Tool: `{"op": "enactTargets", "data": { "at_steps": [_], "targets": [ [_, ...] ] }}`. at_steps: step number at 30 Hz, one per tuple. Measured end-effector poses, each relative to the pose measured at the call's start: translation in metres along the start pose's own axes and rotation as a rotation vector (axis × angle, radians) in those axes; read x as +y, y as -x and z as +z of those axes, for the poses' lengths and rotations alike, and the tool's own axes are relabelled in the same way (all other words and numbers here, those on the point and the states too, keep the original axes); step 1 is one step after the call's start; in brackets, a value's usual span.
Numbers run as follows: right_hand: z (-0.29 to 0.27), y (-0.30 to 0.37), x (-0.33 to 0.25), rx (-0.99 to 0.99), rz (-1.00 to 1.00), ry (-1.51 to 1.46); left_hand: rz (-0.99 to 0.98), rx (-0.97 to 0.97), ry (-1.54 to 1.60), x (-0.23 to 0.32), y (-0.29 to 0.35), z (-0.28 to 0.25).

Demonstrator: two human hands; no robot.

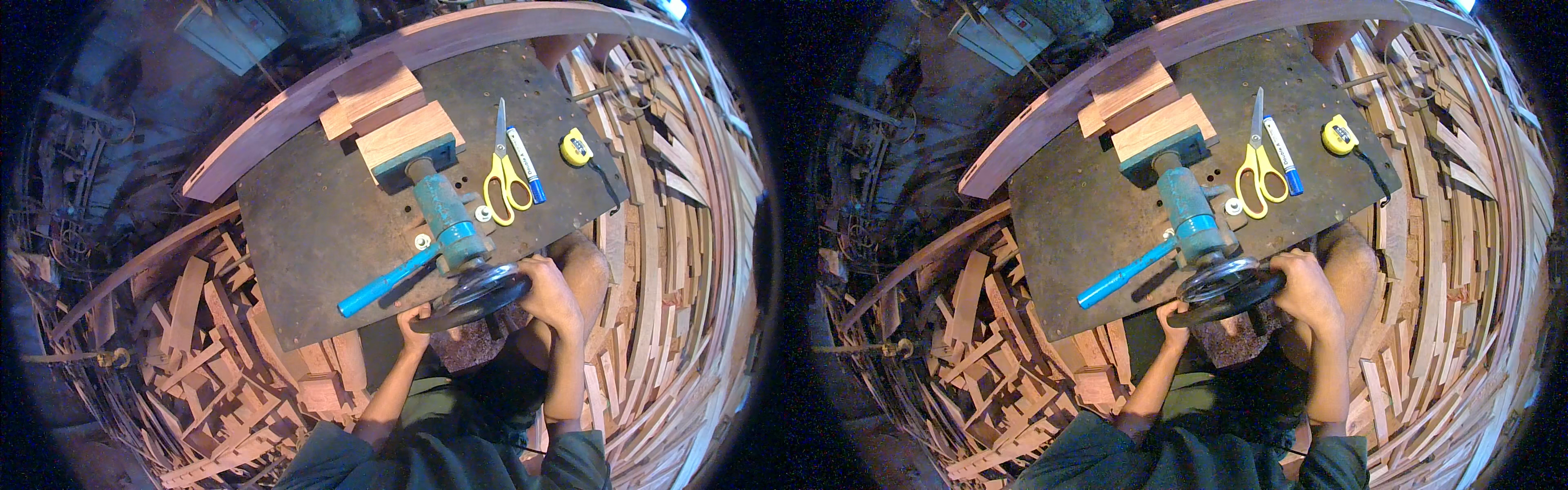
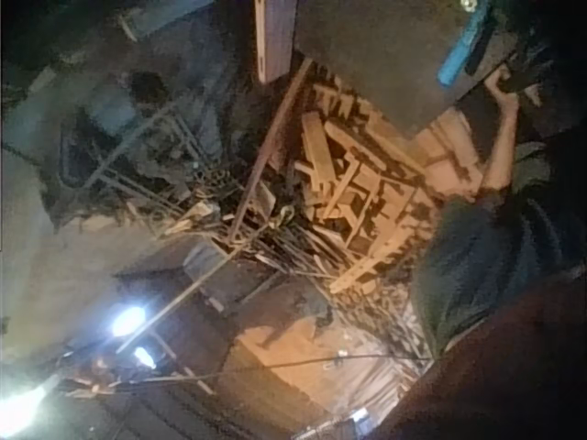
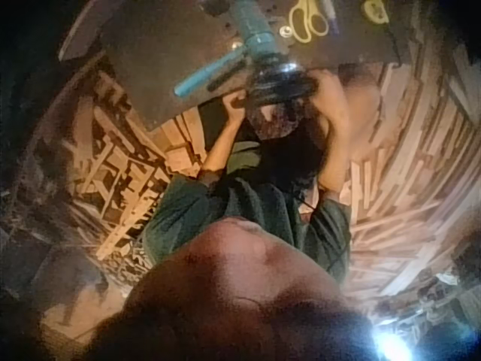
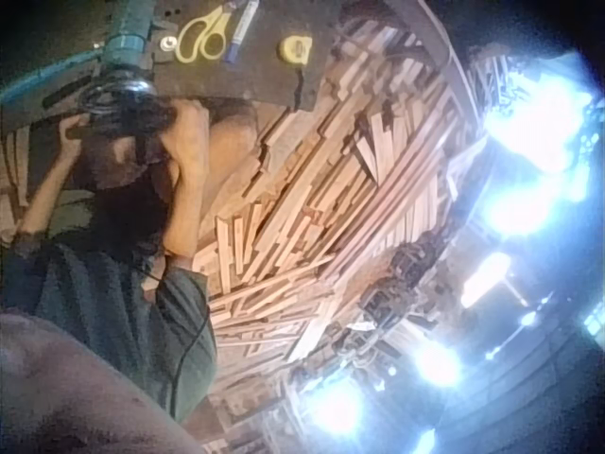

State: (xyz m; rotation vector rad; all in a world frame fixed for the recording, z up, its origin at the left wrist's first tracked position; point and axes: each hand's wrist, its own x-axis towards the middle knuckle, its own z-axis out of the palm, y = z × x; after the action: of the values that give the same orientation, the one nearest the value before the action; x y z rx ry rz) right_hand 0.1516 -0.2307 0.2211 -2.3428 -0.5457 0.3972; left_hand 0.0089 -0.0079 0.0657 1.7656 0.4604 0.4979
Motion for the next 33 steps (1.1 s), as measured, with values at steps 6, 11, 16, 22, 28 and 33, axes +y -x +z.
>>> {"op": "enactTargets", "data": {
  "at_steps": [6, 11, 16, 22, 28, 33],
  "targets": [
    [0.002, -0.001, 0.003, 0.001, 0.020, 0.031, -0.087, -0.096, 0.020, -0.021, 0.006, -0.006],
    [0.005, -0.004, -0.002, 0.013, 0.054, 0.023, -0.050, 0.050, 0.150, -0.036, 0.007, 0.011],
    [0.013, -0.007, -0.005, 0.034, -0.023, -0.016, 0.068, -0.038, 0.058, -0.066, 0.004, 0.001],
    [0.015, -0.004, 0.005, 0.047, -0.074, 0.007, -0.056, -0.053, -0.042, -0.044, 0.007, -0.002],
    [0.012, -0.006, 0.002, 0.016, -0.012, -0.039, -0.213, 0.075, 0.115, -0.030, 0.012, 0.006],
    [0.016, -0.005, 0.007, 0.023, 0.009, -0.055, -0.019, 0.046, -0.022, -0.054, 0.013, 0.002]
  ]
}}
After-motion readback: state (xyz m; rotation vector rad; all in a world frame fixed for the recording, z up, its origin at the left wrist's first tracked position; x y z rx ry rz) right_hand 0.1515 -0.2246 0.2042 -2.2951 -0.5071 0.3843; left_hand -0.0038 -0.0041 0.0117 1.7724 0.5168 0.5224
